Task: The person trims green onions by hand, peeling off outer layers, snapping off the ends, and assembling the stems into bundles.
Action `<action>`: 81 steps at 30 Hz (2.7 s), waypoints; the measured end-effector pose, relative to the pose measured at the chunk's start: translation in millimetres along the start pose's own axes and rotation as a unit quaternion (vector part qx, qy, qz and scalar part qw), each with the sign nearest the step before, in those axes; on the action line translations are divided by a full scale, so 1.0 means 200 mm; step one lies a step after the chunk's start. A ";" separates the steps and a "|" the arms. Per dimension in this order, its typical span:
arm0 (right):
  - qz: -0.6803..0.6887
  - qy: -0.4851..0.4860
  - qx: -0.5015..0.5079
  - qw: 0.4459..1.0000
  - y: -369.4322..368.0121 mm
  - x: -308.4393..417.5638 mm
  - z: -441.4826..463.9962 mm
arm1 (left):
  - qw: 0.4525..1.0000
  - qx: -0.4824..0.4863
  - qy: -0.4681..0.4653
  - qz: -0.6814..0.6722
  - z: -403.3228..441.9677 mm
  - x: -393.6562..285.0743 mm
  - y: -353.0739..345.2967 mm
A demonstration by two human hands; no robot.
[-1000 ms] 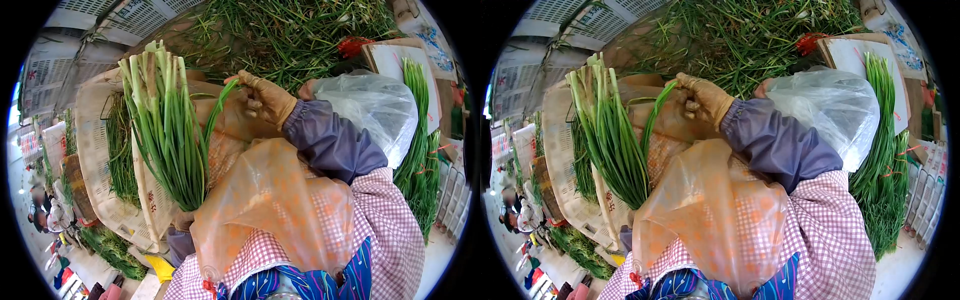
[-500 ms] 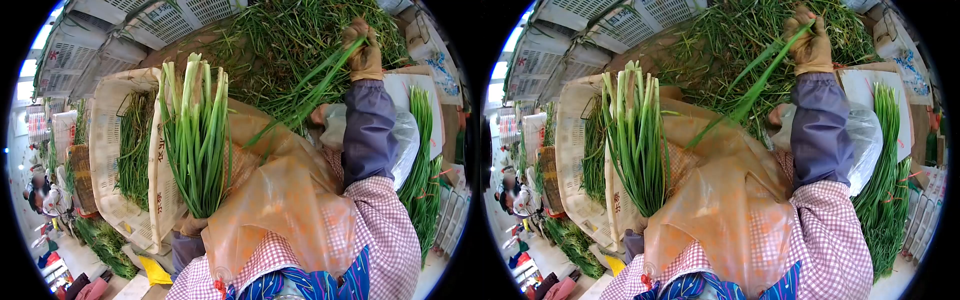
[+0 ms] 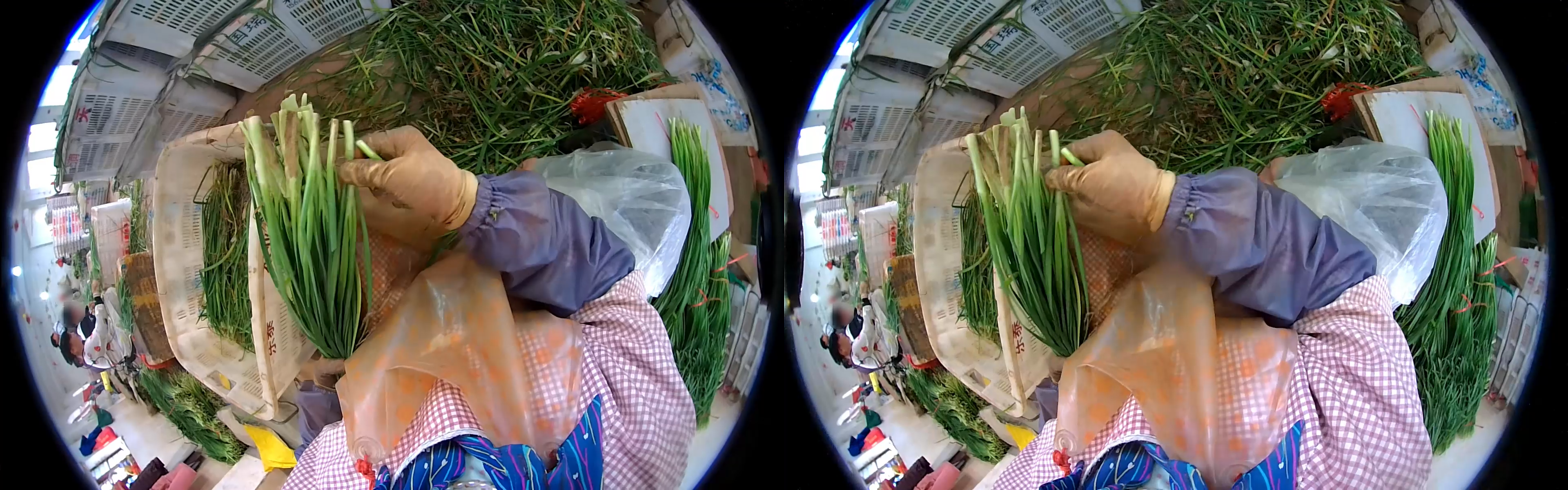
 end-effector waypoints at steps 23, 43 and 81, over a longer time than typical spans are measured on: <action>-0.501 0.092 -0.112 0.853 0.01 0.27 -0.13 | 0.999 0.008 0.024 -0.026 -0.06 0.13 -0.06; -0.189 0.036 -0.064 0.979 0.42 0.12 -0.03 | 0.998 0.032 0.038 -0.029 -0.02 0.16 -0.09; -0.218 0.292 -0.359 0.859 0.96 0.61 -0.24 | 0.996 0.016 0.004 -0.088 0.04 0.22 -0.06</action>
Point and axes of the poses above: each hand's wrist, its own z-axis towards the middle knuckle, its own y-axis out of the back of the hand, x = y × z, the point moved 10 cm from there along z, towards the middle knuckle, and after that the axes turned 6 degrees about x, right-handed, at the moved point
